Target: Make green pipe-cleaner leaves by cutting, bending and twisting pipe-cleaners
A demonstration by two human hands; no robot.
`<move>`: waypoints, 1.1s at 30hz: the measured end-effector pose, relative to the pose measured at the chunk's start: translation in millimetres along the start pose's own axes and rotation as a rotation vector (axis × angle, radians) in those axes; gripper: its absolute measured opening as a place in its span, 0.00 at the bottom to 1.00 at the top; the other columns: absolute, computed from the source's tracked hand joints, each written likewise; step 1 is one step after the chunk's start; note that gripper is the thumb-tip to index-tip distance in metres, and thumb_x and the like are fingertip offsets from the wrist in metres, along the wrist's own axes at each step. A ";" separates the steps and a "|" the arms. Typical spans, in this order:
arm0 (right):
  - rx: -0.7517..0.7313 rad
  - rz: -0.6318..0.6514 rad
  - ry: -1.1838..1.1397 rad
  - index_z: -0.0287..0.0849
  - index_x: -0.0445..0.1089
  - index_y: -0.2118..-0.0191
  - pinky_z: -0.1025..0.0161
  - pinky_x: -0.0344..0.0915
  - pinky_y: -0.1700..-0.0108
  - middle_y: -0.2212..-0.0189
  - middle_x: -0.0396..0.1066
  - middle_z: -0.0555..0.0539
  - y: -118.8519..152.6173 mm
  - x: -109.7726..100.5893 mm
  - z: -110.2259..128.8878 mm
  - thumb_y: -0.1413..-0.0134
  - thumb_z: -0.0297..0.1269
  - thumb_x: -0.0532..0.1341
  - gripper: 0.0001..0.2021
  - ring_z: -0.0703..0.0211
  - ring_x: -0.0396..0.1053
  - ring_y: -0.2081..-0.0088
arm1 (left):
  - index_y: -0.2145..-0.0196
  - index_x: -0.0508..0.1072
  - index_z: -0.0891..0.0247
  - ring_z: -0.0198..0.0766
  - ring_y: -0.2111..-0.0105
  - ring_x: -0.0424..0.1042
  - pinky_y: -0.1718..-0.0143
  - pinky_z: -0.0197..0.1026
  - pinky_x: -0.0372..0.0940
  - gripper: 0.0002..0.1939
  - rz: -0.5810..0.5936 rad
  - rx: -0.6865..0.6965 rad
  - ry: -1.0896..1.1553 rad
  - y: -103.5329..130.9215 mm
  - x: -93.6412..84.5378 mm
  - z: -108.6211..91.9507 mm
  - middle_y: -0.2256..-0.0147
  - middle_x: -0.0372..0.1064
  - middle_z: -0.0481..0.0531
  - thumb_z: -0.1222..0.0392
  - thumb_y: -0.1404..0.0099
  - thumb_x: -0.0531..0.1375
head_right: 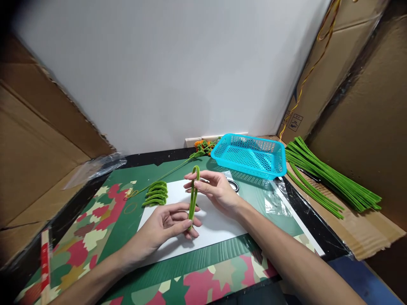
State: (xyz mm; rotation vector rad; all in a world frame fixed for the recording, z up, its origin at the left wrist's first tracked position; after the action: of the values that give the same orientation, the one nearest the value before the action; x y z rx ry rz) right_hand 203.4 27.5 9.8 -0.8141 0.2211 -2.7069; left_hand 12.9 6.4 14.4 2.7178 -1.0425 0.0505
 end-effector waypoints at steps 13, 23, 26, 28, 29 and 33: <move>-0.063 -0.023 0.074 0.47 0.81 0.54 0.55 0.78 0.52 0.49 0.78 0.46 -2.1 -5.9 5.6 0.45 0.39 0.75 0.13 0.57 0.80 0.59 | 0.46 0.76 0.67 0.43 0.68 0.84 0.65 0.38 0.74 0.20 0.093 -0.075 0.060 0.6 3.1 -1.4 0.63 0.84 0.61 0.53 0.30 0.68; -0.036 -0.011 0.053 0.46 0.80 0.53 0.51 0.80 0.50 0.49 0.77 0.45 -1.2 -4.5 2.6 0.47 0.40 0.76 0.16 0.57 0.80 0.59 | 0.61 0.81 0.65 0.37 0.64 0.77 0.60 0.36 0.69 0.12 0.105 -0.084 -0.046 2.8 1.9 -4.4 0.63 0.82 0.55 0.53 0.33 0.70; -0.025 0.015 0.052 0.46 0.80 0.52 0.52 0.79 0.50 0.49 0.78 0.45 -0.1 -3.0 1.3 0.47 0.40 0.76 0.16 0.57 0.80 0.59 | 0.62 0.80 0.64 0.35 0.65 0.75 0.60 0.36 0.69 0.11 0.142 -0.089 -0.052 3.2 2.8 -6.1 0.64 0.80 0.52 0.53 0.33 0.70; -0.007 0.026 0.057 0.45 0.79 0.52 0.51 0.79 0.50 0.51 0.78 0.45 0.5 -2.3 -0.4 0.46 0.41 0.76 0.17 0.56 0.81 0.59 | 0.62 0.80 0.65 0.36 0.66 0.75 0.60 0.37 0.70 0.11 0.170 -0.108 -0.044 3.5 3.2 -5.6 0.66 0.79 0.52 0.53 0.33 0.71; 0.001 0.029 0.058 0.45 0.79 0.51 0.51 0.79 0.50 0.52 0.79 0.44 0.7 -2.0 -1.4 0.46 0.41 0.76 0.17 0.56 0.81 0.59 | 0.62 0.80 0.65 0.36 0.67 0.75 0.61 0.37 0.70 0.12 0.183 -0.120 -0.039 3.6 3.3 -4.7 0.66 0.80 0.53 0.53 0.34 0.71; 0.015 0.022 0.034 0.45 0.79 0.50 0.48 0.79 0.49 0.61 0.80 0.47 1.0 -1.0 -3.5 0.47 0.42 0.76 0.20 0.53 0.81 0.59 | 0.62 0.80 0.66 0.38 0.68 0.78 0.64 0.38 0.71 0.14 0.199 -0.136 0.021 3.4 4.2 0.4 0.67 0.81 0.56 0.51 0.35 0.72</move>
State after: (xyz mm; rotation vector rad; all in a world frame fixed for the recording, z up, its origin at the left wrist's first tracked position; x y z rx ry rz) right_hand 202.4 27.1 6.1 -0.7568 0.2157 -2.7001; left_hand 13.7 1.2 15.3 2.4807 -1.2588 0.0394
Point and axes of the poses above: each hand's wrist, its own y-axis away from the middle knuckle, its own x-axis out of the palm, z = x × y, the point moved 2 cm from there along -y, towards the middle knuckle
